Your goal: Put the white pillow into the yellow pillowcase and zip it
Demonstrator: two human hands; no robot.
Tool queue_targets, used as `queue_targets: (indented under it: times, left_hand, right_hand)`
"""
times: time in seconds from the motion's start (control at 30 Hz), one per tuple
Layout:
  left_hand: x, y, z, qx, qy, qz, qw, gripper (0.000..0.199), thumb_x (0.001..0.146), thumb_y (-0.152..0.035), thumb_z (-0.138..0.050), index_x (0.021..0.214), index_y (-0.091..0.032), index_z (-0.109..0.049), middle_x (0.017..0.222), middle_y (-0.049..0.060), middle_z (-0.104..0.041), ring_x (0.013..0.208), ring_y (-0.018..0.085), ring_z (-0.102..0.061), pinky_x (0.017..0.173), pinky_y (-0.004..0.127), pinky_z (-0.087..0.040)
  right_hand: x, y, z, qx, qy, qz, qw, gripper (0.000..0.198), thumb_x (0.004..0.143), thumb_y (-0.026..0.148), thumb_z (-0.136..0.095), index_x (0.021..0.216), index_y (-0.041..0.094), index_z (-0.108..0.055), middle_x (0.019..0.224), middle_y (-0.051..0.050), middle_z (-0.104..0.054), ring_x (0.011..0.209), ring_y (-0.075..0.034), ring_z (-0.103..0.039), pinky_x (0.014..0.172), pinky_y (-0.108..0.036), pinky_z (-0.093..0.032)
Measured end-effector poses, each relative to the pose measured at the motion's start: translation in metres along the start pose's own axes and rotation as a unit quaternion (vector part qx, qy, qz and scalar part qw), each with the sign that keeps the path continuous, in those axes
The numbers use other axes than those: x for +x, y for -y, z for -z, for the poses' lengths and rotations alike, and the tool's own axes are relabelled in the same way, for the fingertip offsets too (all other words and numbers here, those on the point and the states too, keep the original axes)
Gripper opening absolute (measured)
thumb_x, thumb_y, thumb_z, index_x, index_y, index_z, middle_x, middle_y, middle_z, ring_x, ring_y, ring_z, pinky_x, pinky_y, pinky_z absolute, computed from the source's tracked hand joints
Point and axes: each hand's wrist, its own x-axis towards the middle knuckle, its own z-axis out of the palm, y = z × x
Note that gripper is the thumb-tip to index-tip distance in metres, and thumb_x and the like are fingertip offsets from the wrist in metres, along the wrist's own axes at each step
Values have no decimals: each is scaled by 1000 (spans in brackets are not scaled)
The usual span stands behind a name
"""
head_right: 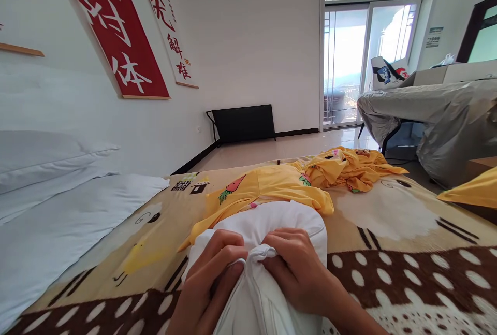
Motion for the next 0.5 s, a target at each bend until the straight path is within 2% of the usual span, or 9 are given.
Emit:
queue_targets:
  times: [0.13, 0.23, 0.33, 0.4, 0.5]
  left_hand:
    - [-11, 1, -15, -32, -49, 71, 996, 29, 92, -35, -38, 76, -21, -58, 73, 5, -57, 74, 17, -54, 70, 25, -46]
    - [-20, 10, -22, -4, -81, 122, 989, 37, 89, -50, -39, 80, -21, -61, 78, 6, -61, 79, 19, -56, 70, 27, -46]
    - [-20, 16, -21, 27, -52, 124, 991, 53, 77, -70, -44, 67, -19, -57, 64, 2, -56, 62, 15, -50, 59, 25, -42]
    - [-15, 15, -19, 56, -21, 107, 992, 58, 72, -74, -47, 59, -18, -51, 55, -1, -50, 55, 12, -45, 54, 23, -37]
    - [-8, 11, -16, 83, 45, 49, 994, 49, 88, -52, -41, 55, -17, -47, 50, -2, -49, 50, 9, -44, 51, 22, -34]
  right_hand:
    - [-2, -5, 3, -28, 59, 4, 998, 48, 96, 49, -29, 68, 19, -53, 64, -2, -57, 63, -13, -51, 68, -26, -39]
    - [-2, -4, 4, -37, 88, 7, 995, 51, 95, 51, -28, 69, 18, -57, 64, -3, -58, 64, -14, -53, 70, -26, -39]
    - [0, -1, 3, -31, 116, 7, 993, 48, 94, 50, -30, 71, 19, -59, 66, -4, -60, 67, -14, -54, 70, -25, -39]
    - [1, 1, 2, -25, 136, 5, 990, 45, 94, 47, -32, 70, 19, -58, 65, -4, -59, 66, -14, -54, 70, -25, -39]
    - [3, 3, 2, -7, 174, 11, 985, 45, 96, 41, -30, 65, 18, -54, 62, -2, -57, 62, -12, -51, 71, -25, -39]
